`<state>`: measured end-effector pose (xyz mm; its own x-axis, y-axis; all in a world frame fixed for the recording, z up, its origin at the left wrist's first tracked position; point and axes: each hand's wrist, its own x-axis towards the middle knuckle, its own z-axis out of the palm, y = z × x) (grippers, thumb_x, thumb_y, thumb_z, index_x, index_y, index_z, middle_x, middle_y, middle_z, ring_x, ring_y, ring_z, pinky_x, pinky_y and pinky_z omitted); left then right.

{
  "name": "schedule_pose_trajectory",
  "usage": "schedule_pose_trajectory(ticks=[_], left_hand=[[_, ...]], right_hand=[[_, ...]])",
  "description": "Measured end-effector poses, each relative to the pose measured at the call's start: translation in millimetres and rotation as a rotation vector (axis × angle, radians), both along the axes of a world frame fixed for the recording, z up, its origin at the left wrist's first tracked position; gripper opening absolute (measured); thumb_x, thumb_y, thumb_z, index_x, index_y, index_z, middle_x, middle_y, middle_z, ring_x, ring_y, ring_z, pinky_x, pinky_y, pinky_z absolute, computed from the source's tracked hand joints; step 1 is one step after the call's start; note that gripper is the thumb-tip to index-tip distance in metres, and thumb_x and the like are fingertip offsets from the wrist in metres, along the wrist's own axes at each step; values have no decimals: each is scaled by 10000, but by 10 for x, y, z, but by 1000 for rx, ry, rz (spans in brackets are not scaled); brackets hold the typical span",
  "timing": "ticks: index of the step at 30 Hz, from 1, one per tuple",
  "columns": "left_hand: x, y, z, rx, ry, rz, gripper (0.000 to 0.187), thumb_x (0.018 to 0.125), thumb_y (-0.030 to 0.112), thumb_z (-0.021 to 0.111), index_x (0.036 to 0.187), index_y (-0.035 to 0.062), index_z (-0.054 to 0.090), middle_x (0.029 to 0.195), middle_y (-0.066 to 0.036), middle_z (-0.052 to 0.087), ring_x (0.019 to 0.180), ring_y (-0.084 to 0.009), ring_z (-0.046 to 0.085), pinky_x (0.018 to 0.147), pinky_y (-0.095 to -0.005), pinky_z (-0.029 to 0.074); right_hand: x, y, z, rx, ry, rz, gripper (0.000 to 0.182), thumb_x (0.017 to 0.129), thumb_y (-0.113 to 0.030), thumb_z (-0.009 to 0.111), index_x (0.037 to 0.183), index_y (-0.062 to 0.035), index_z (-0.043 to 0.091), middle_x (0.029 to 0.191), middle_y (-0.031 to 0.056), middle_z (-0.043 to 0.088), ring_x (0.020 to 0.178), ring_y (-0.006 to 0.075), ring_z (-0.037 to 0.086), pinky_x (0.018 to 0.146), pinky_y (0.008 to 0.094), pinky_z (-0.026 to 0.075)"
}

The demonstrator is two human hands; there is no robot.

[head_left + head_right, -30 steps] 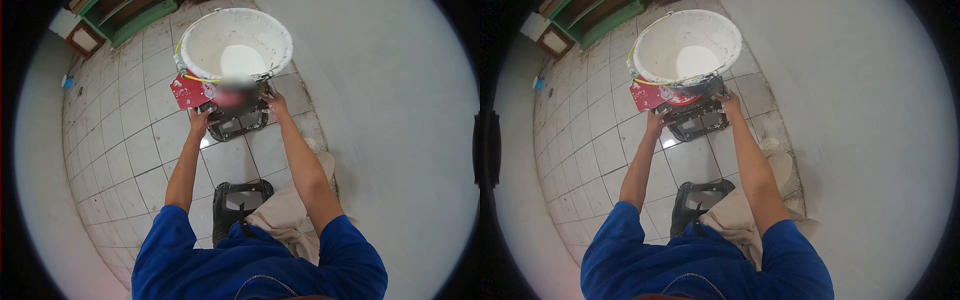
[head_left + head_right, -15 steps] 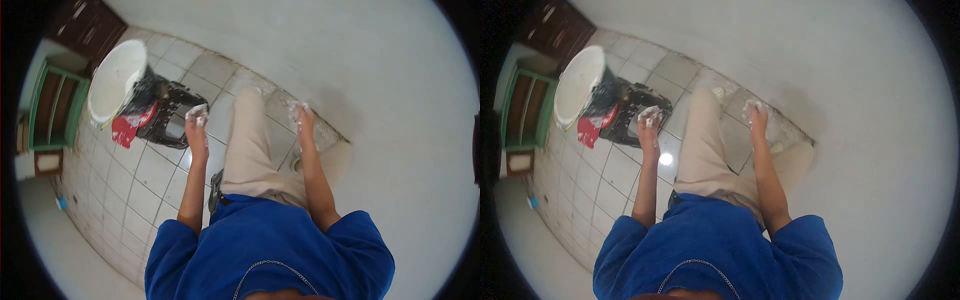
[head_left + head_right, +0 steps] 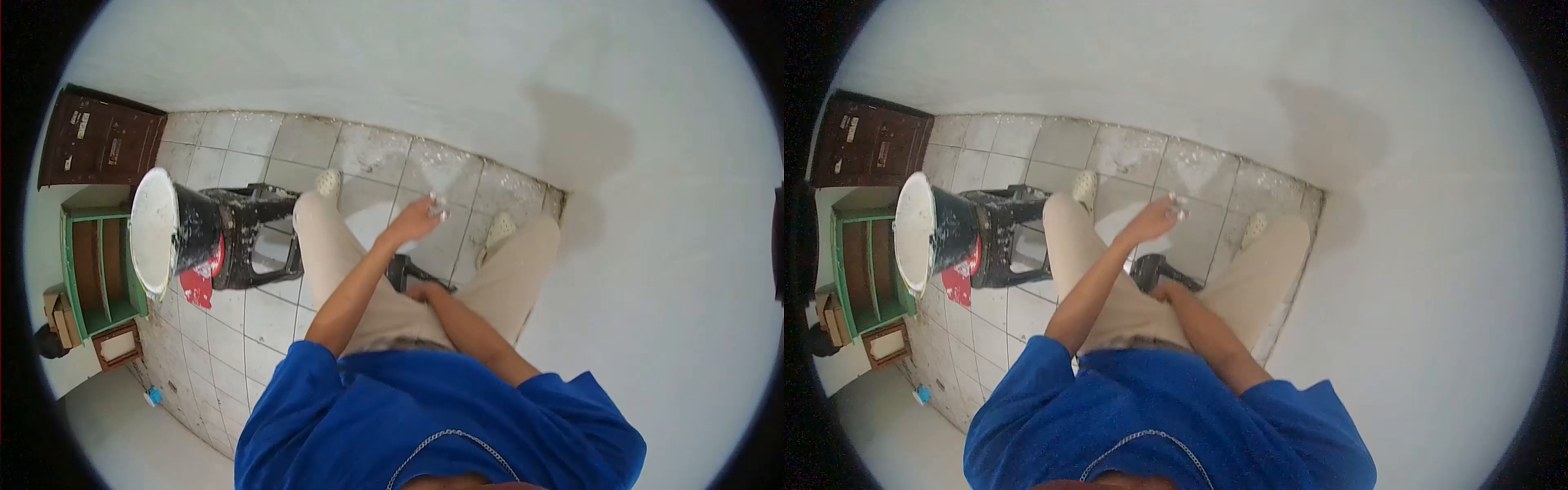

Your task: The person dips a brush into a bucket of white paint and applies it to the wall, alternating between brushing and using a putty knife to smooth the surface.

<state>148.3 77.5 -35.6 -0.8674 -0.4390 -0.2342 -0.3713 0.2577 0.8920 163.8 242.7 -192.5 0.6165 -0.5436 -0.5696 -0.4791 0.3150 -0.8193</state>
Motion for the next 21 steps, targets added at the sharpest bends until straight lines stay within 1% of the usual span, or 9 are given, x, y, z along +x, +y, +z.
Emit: schedule_pose_trajectory(ticks=[1,5,8,9,10,13,17,20,21], left_hand=[[19,-91,-109,-20,-46,-29,480,841,362,587,1077,-52,535,1036,-266,586,992,-392,558,844,-397,444],[148,-372,-279,88,-224,-21,507,851,382,573,1124,-43,524,1143,-269,544,1074,-390,522,898,-409,420],[86,-558,-185,13,-241,-94,512,869,396,545,1130,-44,518,1172,-266,516,1092,-393,501,937,-424,396],[-1,-632,-102,61,-192,-93,518,863,394,554,1136,-45,511,1159,-253,524,1097,-380,501,941,-414,396],[-88,-756,30,99,-144,-93,526,858,392,563,1143,-46,504,1147,-240,533,1103,-367,501,945,-404,396],[-10,-1069,-10,64,-113,-161,526,847,381,573,1157,-36,493,1111,-219,543,1087,-358,509,932,-413,407],[314,-1514,143,-93,-389,-322,524,843,370,560,1182,-22,479,1132,-210,534,1075,-369,510,908,-443,423],[424,-1712,-55,-201,-427,-349,549,844,383,552,1229,2,466,1166,-207,530,1072,-376,523,901,-473,430],[406,-1794,-32,-222,-425,-353,549,845,384,549,1229,1,466,1169,-208,528,1080,-375,520,902,-472,430]], right_hand=[[9,78,9,-17,-44,-85,361,817,-294,528,1121,-119,615,1097,149,630,932,334,597,812,427,453],[170,362,-926,246,127,62,561,894,-516,376,1146,-63,591,1207,189,561,1075,353,535,931,408,382],[106,-86,-176,523,111,-108,925,703,-797,418,1182,-22,579,1243,185,541,1134,320,508,948,398,377],[189,-220,-63,529,200,-254,907,706,-799,410,1123,-20,617,1187,198,571,1092,317,531,921,399,392],[267,-386,5,520,288,-402,895,709,-801,402,1064,-19,654,1132,210,600,1050,313,555,894,400,408],[204,-1149,-44,456,391,-374,881,741,-783,378,1028,3,656,1075,246,610,1058,312,560,906,407,403],[316,-1585,-373,-71,187,-835,912,761,-778,344,1078,33,618,1080,261,602,1102,337,543,951,402,376],[119,-2189,574,501,426,-274,840,829,-679,385,1266,33,469,1314,247,450,1260,306,398,1045,395,272],[120,-2223,508,483,427,-319,859,819,-698,375,1248,39,485,1292,249,468,1249,308,409,1039,393,276]])
